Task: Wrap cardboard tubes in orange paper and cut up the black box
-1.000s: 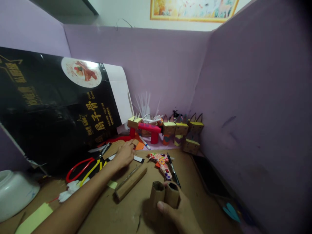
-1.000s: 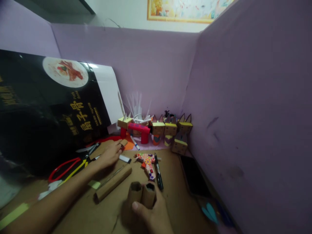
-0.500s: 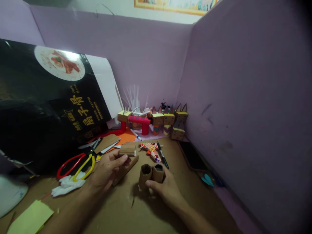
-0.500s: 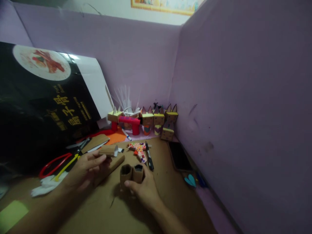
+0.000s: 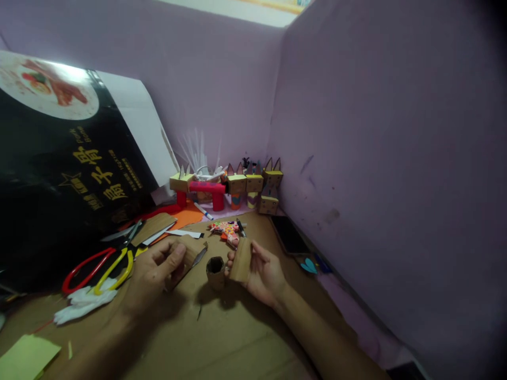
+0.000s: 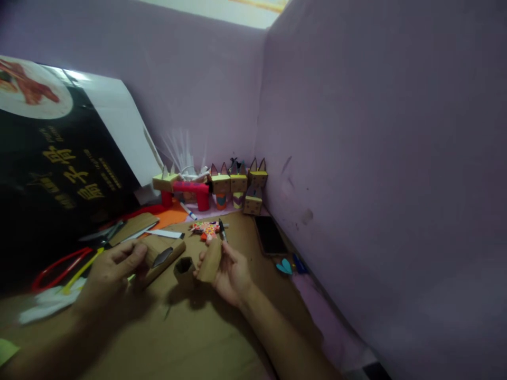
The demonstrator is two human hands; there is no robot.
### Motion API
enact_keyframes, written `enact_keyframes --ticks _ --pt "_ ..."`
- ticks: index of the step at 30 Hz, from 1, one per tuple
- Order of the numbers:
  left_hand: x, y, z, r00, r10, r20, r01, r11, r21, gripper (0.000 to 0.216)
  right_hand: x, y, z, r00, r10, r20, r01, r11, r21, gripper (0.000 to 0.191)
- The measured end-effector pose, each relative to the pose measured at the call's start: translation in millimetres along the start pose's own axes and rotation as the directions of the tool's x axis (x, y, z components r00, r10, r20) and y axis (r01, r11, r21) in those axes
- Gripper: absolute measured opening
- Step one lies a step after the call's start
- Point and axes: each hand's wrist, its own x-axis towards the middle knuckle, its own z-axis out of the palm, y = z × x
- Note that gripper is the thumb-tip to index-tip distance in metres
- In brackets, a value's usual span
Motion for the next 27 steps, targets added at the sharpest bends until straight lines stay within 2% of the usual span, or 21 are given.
enact_keyframes --ticks 3,8,12,16,19,22,25,27 --pt "2 -6 0 0.999 -0.038 0.017 0.039 0.998 -0.051 0.041 -1 -5 -1 0.998 -0.001 0.057 -0.004 0.995 0.095 0.030" --pt "3 -5 1 0.994 -0.103 -0.029 0.095 0.976 -0.195 0.036 -2 -5 -3 0.999 -0.010 0.033 0.007 0.997 0.072 0.030" --pt "7 -9 0 0.984 -0.175 0.033 0.177 0.932 -0.315 0.036 -4 0 -2 0.996 -0.089 -0.006 0.088 0.993 -0.084 0.037" --pt "10 -13 -3 0.985 -0.168 0.030 0.169 0.935 -0.311 0.036 -9 3 -1 0.988 -0.144 0.061 0.156 0.923 -0.350 0.045" --pt "7 -4 -5 0.998 -0.059 0.015 0.061 0.975 -0.211 0.029 -12 2 0 0.966 -0.209 0.152 0.258 0.801 -0.541 0.046" --pt "-1 9 -6 0.980 0.197 0.037 -0.198 0.980 0.025 0.019 -16 -1 1 0.955 -0.232 0.185 0.297 0.735 -0.610 0.046" --pt "-10 17 -10 0.917 0.391 0.076 -0.399 0.899 0.179 0.016 -23 -3 4 0.971 -0.134 0.196 0.228 0.754 -0.616 0.045" --pt "-15 18 -13 0.906 0.419 0.065 -0.423 0.888 0.179 0.017 -31 -5 7 0.969 0.043 0.245 0.136 0.735 -0.664 0.045"
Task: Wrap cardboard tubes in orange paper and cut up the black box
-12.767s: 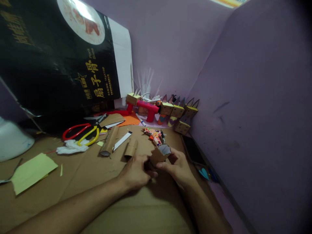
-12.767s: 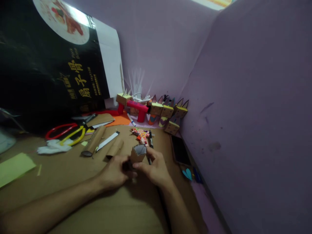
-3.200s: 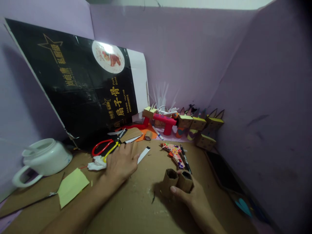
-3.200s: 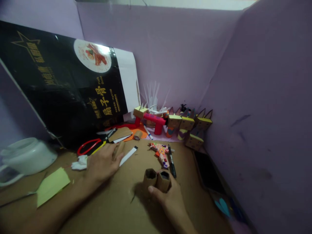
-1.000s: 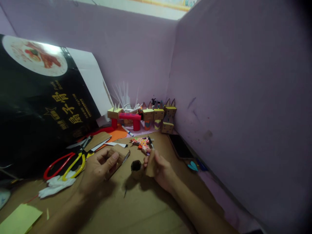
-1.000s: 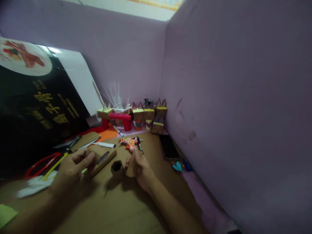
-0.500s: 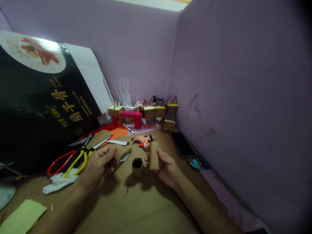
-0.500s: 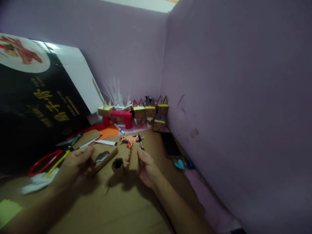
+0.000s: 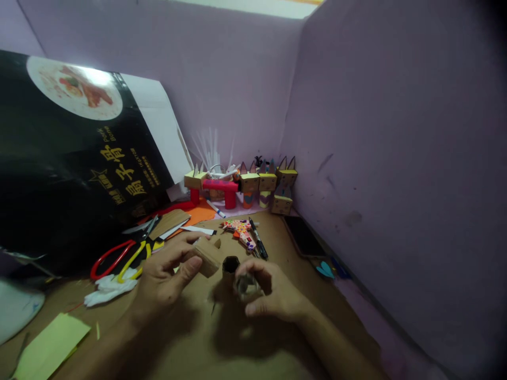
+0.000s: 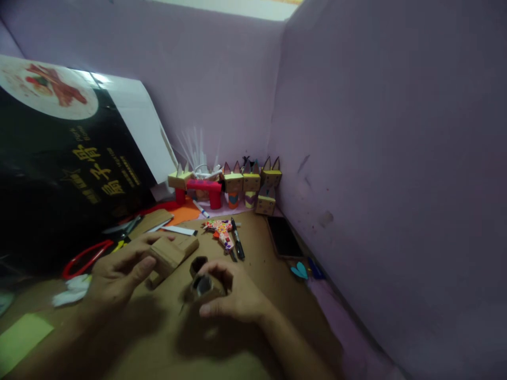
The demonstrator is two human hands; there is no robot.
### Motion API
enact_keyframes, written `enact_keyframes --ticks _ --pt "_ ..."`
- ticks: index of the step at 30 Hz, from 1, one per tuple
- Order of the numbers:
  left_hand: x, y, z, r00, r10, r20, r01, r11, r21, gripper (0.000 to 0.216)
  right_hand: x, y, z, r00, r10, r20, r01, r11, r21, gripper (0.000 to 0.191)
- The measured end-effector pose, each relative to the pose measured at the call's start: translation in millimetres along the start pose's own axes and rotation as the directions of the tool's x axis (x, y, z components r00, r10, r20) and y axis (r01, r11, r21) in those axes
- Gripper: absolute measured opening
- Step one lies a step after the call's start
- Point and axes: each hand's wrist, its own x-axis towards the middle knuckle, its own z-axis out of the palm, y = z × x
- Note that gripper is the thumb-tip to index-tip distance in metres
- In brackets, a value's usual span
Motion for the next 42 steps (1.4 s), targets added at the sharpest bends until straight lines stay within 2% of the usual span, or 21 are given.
enact_keyframes --ticks 3,5,9,13,17,20,23,26,29,31,34,38,42 --pt "-6 -2 -5 0.996 -0.079 -0.050 0.074 0.993 -0.092 0.019 -7 -5 3 0.950 0.154 0.272 -0.101 0.975 -0.197 0.041" --pt "-6 -6 -8 0.988 -0.127 -0.082 0.114 0.982 -0.152 0.017 -8 -5 2 0.932 0.179 0.314 -0.071 0.942 -0.328 0.039" --pt "0 -10 -8 0.980 -0.165 -0.112 0.147 0.977 -0.157 0.018 -1 4 -5 0.963 0.160 0.219 -0.059 0.912 -0.406 0.041" --pt "6 -7 -5 0.976 -0.191 -0.104 0.180 0.977 -0.111 0.023 7 12 -8 0.992 0.064 0.106 -0.022 0.933 -0.359 0.040" --pt "3 -4 3 0.976 -0.203 -0.080 0.193 0.973 -0.125 0.019 11 17 -3 1.000 0.018 0.008 -0.016 0.974 -0.225 0.035" --pt "-2 -4 12 0.977 -0.202 -0.076 0.194 0.976 -0.097 0.015 11 21 5 0.998 0.054 0.015 -0.053 0.996 -0.077 0.036" --pt "-8 -6 20 0.980 -0.197 -0.033 0.194 0.978 -0.072 0.024 11 24 12 0.997 0.078 0.020 -0.078 0.997 0.003 0.040" --pt "-14 -4 24 0.993 -0.110 0.038 0.109 0.993 0.036 0.032 13 26 14 0.995 0.085 0.054 -0.086 0.996 0.032 0.043" --pt "-18 1 26 0.992 0.054 0.112 -0.076 0.977 0.200 0.029 14 29 12 0.995 0.035 0.098 -0.040 0.998 0.043 0.042" --pt "-19 4 28 0.978 0.145 0.149 -0.178 0.953 0.244 0.026 14 31 11 0.995 -0.008 0.102 0.006 1.000 0.022 0.043" --pt "-20 7 33 0.963 0.222 0.154 -0.256 0.932 0.258 0.027 13 32 10 0.995 -0.050 0.088 0.054 0.998 -0.037 0.042" --pt "-21 6 38 0.942 0.267 0.204 -0.312 0.920 0.237 0.029 10 27 14 0.990 -0.121 0.078 0.128 0.988 -0.092 0.046" --pt "-24 -4 42 0.892 0.366 0.264 -0.421 0.886 0.195 0.041 9 23 18 0.975 -0.221 0.032 0.223 0.970 -0.101 0.042"
